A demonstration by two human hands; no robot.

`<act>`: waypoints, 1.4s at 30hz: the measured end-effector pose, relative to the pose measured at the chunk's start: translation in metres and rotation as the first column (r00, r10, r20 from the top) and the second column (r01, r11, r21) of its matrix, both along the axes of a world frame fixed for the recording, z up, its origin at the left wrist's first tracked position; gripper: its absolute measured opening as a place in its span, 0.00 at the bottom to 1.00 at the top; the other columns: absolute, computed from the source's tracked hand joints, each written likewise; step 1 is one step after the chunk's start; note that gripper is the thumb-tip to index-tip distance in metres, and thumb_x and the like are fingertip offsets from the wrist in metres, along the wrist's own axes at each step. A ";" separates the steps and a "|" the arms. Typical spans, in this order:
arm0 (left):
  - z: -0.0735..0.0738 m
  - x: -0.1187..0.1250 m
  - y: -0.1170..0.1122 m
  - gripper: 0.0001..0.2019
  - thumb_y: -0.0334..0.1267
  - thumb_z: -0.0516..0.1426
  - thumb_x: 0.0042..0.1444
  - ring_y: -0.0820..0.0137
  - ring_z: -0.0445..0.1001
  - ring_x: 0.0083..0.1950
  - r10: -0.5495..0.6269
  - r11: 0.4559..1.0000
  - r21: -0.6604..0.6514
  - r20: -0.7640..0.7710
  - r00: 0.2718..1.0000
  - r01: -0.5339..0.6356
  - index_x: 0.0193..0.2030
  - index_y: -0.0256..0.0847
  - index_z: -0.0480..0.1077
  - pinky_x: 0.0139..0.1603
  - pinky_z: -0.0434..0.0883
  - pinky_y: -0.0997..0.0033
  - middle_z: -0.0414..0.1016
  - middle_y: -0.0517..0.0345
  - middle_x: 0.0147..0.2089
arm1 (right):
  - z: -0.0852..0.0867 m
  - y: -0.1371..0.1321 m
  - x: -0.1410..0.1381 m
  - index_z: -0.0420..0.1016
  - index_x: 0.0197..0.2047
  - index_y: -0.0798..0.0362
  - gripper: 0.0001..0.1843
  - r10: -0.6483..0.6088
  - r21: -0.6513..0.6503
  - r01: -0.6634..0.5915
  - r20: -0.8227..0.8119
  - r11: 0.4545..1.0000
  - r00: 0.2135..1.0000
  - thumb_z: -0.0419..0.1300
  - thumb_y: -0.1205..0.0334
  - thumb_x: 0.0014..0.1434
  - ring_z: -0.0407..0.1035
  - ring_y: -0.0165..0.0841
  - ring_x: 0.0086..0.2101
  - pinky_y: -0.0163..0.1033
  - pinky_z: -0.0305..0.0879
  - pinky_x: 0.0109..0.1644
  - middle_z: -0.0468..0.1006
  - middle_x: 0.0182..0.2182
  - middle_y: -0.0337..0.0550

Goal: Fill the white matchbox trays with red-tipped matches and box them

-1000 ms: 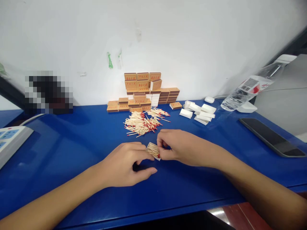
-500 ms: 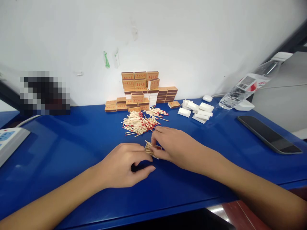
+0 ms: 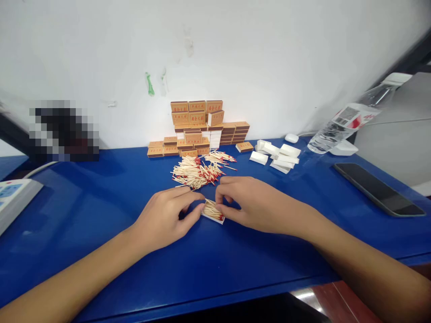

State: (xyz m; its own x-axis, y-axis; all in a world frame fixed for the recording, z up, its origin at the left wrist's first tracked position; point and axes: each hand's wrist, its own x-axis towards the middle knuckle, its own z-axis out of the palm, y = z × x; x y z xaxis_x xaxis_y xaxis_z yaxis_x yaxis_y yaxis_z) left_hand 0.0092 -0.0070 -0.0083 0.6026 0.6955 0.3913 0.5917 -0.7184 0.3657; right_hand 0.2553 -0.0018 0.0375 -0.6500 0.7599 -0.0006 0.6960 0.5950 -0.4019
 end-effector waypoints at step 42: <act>0.000 0.000 -0.002 0.14 0.46 0.57 0.73 0.68 0.74 0.39 -0.126 0.991 -0.060 -0.117 0.985 0.119 0.59 0.47 0.76 0.40 0.73 0.66 0.71 0.57 0.41 | 0.004 0.012 0.019 0.74 0.33 0.52 0.07 0.126 -0.059 -0.126 -0.002 0.990 0.992 0.61 0.68 0.64 0.66 0.31 0.34 0.39 0.57 0.39 0.76 0.33 0.38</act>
